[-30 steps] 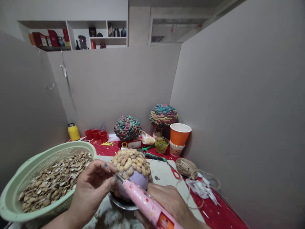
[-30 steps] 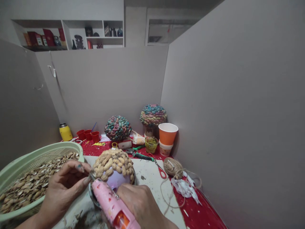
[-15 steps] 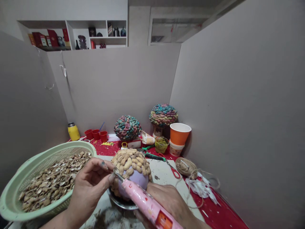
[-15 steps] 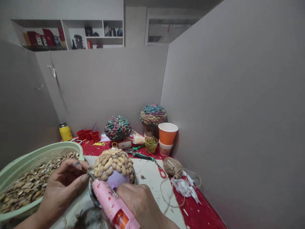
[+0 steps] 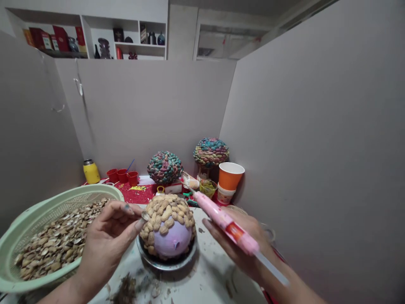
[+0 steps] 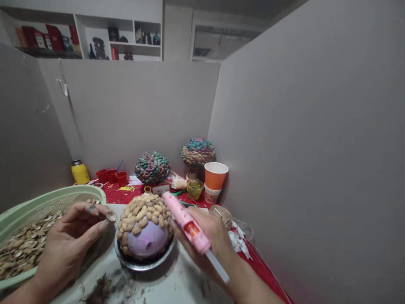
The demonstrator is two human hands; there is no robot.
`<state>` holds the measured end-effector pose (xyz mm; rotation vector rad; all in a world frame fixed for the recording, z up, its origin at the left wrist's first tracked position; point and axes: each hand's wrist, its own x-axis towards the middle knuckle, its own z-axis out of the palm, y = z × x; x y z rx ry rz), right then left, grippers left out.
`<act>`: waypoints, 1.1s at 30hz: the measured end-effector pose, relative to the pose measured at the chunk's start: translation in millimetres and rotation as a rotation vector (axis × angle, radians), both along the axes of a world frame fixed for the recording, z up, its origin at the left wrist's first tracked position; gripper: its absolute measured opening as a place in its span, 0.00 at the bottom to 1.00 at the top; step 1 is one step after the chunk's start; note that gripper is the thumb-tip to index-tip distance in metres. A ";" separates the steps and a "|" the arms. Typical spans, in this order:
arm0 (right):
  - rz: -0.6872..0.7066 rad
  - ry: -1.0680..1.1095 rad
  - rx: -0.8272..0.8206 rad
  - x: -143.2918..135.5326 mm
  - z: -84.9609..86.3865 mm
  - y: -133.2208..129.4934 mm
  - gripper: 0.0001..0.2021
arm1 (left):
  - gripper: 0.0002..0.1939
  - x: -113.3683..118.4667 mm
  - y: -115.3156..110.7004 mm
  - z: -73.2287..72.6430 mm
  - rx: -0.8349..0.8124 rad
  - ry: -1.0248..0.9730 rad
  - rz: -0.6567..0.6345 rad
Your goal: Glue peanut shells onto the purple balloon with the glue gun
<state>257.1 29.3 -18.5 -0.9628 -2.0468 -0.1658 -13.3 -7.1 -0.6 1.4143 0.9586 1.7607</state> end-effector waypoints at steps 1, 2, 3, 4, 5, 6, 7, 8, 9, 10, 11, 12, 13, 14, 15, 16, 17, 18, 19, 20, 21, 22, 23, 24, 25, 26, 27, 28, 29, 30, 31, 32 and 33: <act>-0.059 -0.052 -0.062 6.1 -1.8 4.7 0.15 | 0.09 0.6 0.5 0.2 -0.012 0.013 -0.006; -0.112 -0.133 -0.158 11.5 -4.8 9.2 0.14 | 0.09 1.0 1.0 -0.1 -0.031 0.032 -0.011; -0.175 -0.215 -0.269 16.0 -8.8 13.1 0.13 | 0.08 1.4 1.6 -0.8 -0.054 0.059 -0.017; -0.238 -0.290 -0.378 19.4 -13.5 16.2 0.11 | 0.08 1.6 2.2 -1.7 -0.077 0.093 -0.025; -0.293 -0.346 -0.468 21.9 -18.5 18.4 0.09 | 0.07 1.6 2.6 -2.8 -0.096 0.134 -0.031; -0.335 -0.383 -0.534 23.5 -23.6 19.7 0.06 | 0.06 1.5 2.9 -3.8 -0.108 0.176 -0.037; -0.361 -0.406 -0.576 24.5 -28.5 20.3 0.04 | 0.06 1.4 3.1 -4.7 -0.113 0.216 -0.041; -0.371 -0.417 -0.600 25.2 -33.1 20.5 0.03 | 0.05 1.2 3.1 -5.3 -0.111 0.254 -0.047; -0.367 -0.425 -0.615 25.8 -37.3 20.3 0.05 | 0.04 1.0 3.1 -5.7 -0.105 0.292 -0.051; -0.360 -0.436 -0.632 26.6 -40.7 20.1 0.06 | 0.04 0.9 3.0 -5.8 -0.093 0.330 -0.054; -0.350 -0.445 -0.649 27.8 -43.2 19.9 0.08 | 0.03 0.9 3.0 -5.7 -0.078 0.369 -0.053; -0.337 -0.455 -0.664 29.2 -44.7 19.9 0.09 | 0.03 1.1 3.0 -5.3 -0.058 0.409 -0.046; -0.322 -0.462 -0.676 31.0 -44.8 20.1 0.10 | 0.03 1.4 3.2 -4.7 -0.037 0.450 -0.033; -0.307 -0.466 -0.682 32.7 -43.4 20.6 0.11 | 0.03 2.0 3.5 -4.0 -0.016 0.489 -0.018; -0.295 -0.464 -0.683 34.1 -40.5 21.1 0.11 | 0.03 2.8 3.9 -3.2 0.003 0.525 -0.005; -0.291 -0.460 -0.676 34.8 -36.0 21.7 0.11 | 0.03 3.9 4.5 -2.4 0.019 0.560 0.008; -0.286 -0.442 -0.657 34.3 -30.1 22.1 0.11 | 0.03 5.1 5.1 -1.6 0.031 0.594 0.020; -0.276 -0.403 -0.618 32.2 -23.1 22.3 0.11 | 0.04 6.4 5.7 -1.1 0.044 0.625 0.030; -0.257 -0.350 -0.567 28.2 -15.3 22.3 0.12 | 0.04 7.7 6.4 -0.7 0.060 0.652 0.042; -0.206 -0.254 -0.489 22.1 -7.2 22.1 0.13 | 0.04 9.0 7.0 -0.6 0.073 0.675 0.054; -0.135 -0.138 -0.395 14.1 0.7 21.8 0.13 | 0.04 10.2 7.5 -0.6 0.084 0.696 0.064; -0.045 -0.042 -0.319 4.5 8.0 21.8 0.13 | 0.04 11.2 7.9 -0.8 0.095 0.715 0.072; 0.064 0.017 -0.266 -6.1 14.0 22.2 0.13 | 0.04 11.9 8.3 -1.2 0.104 0.732 0.077; 0.154 0.043 -0.224 -17.1 18.5 23.4 0.13 | 0.04 12.5 8.6 -1.5 0.109 0.752 0.082; 0.216 0.066 -0.196 -27.9 21.3 25.6 0.14 | 0.04 12.9 8.8 -1.9 0.110 0.774 0.083; 0.269 0.047 -0.177 -37.7 22.3 28.8 0.15 | 0.04 13.1 9.1 -2.3 0.111 0.795 0.082; 0.298 0.024 -0.174 -46.2 21.6 33.1 0.16 | 0.04 13.2 9.4 -2.7 0.112 0.814 0.081; 0.317 0.000 -0.178 -53.1 19.5 38.0 0.17 | 0.04 13.3 9.8 -3.1 0.110 0.831 0.081; 0.321 -0.012 -0.193 -58.4 16.3 43.3 0.18 | 0.04 13.4 10.3 -3.5 0.109 0.847 0.079; 0.321 -0.012 -0.210 -62.1 12.4 48.5 0.18 | 0.05 13.5 10.9 -3.9 0.107 0.860 0.081; 0.321 -0.001 -0.229 -64.5 8.2 53.3 0.19 | 0.05 13.6 11.6 -4.3 0.103 0.873 0.082; 0.323 0.019 -0.248 -65.9 4.0 57.2 0.19 | 0.05 13.9 12.3 -4.6 0.099 0.887 0.081; 0.328 0.040 -0.263 -66.6 0.0 60.1 0.19 | 0.06 14.2 12.8 -4.8 0.095 0.902 0.081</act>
